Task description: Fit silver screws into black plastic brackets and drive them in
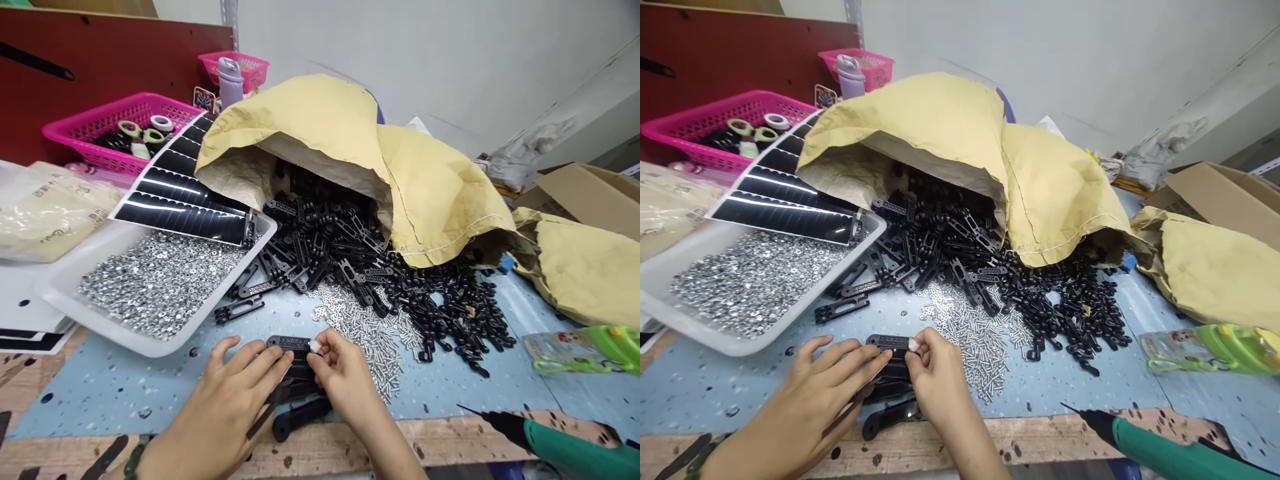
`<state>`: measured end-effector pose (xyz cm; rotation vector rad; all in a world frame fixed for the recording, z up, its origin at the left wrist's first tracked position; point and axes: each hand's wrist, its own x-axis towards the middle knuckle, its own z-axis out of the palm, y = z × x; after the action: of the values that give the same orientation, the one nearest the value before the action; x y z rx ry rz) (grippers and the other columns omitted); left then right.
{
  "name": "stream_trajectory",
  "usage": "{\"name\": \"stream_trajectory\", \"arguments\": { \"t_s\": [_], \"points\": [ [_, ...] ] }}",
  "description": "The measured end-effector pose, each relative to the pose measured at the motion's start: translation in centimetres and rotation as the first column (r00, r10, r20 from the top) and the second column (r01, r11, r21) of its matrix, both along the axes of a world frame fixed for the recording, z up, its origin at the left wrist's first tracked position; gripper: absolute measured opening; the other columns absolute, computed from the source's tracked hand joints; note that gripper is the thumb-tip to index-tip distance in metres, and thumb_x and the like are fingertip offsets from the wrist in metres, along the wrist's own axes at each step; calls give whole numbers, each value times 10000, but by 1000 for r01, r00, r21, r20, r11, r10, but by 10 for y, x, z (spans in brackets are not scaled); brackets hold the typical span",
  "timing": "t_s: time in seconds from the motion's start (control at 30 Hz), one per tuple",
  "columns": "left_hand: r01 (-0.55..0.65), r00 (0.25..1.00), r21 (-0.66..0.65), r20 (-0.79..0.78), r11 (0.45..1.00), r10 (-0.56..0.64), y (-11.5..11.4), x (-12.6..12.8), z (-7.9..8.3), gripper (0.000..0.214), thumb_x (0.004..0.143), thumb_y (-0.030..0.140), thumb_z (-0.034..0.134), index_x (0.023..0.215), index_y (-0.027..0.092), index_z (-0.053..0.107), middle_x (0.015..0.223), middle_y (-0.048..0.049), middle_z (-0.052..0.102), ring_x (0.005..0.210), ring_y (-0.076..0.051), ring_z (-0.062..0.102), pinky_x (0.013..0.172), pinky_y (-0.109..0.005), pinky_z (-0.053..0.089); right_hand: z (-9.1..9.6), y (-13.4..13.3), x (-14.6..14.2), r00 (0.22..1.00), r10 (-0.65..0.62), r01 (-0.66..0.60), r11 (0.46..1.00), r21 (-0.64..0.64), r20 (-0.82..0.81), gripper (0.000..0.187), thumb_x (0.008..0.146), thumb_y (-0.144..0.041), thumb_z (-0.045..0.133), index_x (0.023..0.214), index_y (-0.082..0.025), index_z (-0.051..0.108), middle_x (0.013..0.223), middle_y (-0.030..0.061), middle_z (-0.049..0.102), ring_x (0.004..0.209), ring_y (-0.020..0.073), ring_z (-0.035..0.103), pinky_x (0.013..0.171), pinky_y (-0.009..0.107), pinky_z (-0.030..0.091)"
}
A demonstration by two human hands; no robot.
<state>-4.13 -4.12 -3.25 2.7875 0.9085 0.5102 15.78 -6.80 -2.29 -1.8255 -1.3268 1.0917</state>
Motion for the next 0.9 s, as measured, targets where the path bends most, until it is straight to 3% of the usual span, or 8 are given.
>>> {"name": "stream_trajectory", "arguments": {
  "t_s": [0.17,0.27,0.33,0.4,0.47,0.57,0.77,0.9],
  "points": [
    [49,998,7,-39,999,-49,2,-2,0,490,858,200,495,1345,247,472,1217,-29,626,1099,-255,512,987,-436,205,7,3,-3,958,75,-93,994,52,275,137,746,-100,533,697,-217,482,582,-40,480,529,126,453,523,232,318],
    [39,999,-55,-3,998,-39,5,-1,6,460,865,164,472,1315,260,498,1201,-24,624,1094,-256,509,962,-450,241,14,1,0,885,75,-101,994,32,460,118,748,-159,601,804,-209,510,686,-3,546,555,149,480,528,253,329],
    [14,998,-126,67,992,-6,6,0,12,446,880,140,431,1299,275,507,1185,-22,619,1081,-247,509,932,-438,299,19,-3,0,855,27,-93,991,100,518,189,769,-212,616,928,-201,515,845,41,571,610,165,512,543,268,365],
    [-12,988,-195,147,981,42,6,-1,18,454,900,129,383,1316,282,484,1203,-27,599,1103,-242,493,919,-424,356,25,-7,-5,897,47,-158,963,219,440,256,809,-217,592,1046,-209,496,960,57,553,692,166,544,603,279,428],
    [-6,979,-250,194,968,57,5,-2,22,487,916,129,352,1375,280,412,1274,-40,554,1158,-240,467,934,-410,402,30,-10,-13,936,176,-274,908,317,306,291,848,-186,557,1125,-232,480,975,40,555,765,154,562,693,273,465],
    [2,968,-311,238,950,76,3,-8,20,547,930,126,321,1453,281,279,1396,-50,464,1243,-236,433,985,-392,439,34,-13,-28,922,312,-380,840,387,228,258,871,-112,494,1094,-239,519,917,20,586,798,147,568,736,259,463],
    [-33,942,-441,285,897,175,-3,-13,12,510,973,138,269,1452,308,302,1533,-14,280,1359,-257,339,1058,-440,407,27,-21,-34,957,270,-291,856,427,111,213,868,-119,500,1048,-230,532,819,9,594,717,146,558,671,259,450],
    [-22,919,-491,334,871,211,-2,-11,12,513,985,141,255,1475,294,256,1534,-26,282,1338,-249,386,1016,-388,466,25,-21,-32,946,314,-309,814,492,73,208,870,-78,454,930,-214,599,832,37,582,773,156,563,678,273,458]
  ]
}}
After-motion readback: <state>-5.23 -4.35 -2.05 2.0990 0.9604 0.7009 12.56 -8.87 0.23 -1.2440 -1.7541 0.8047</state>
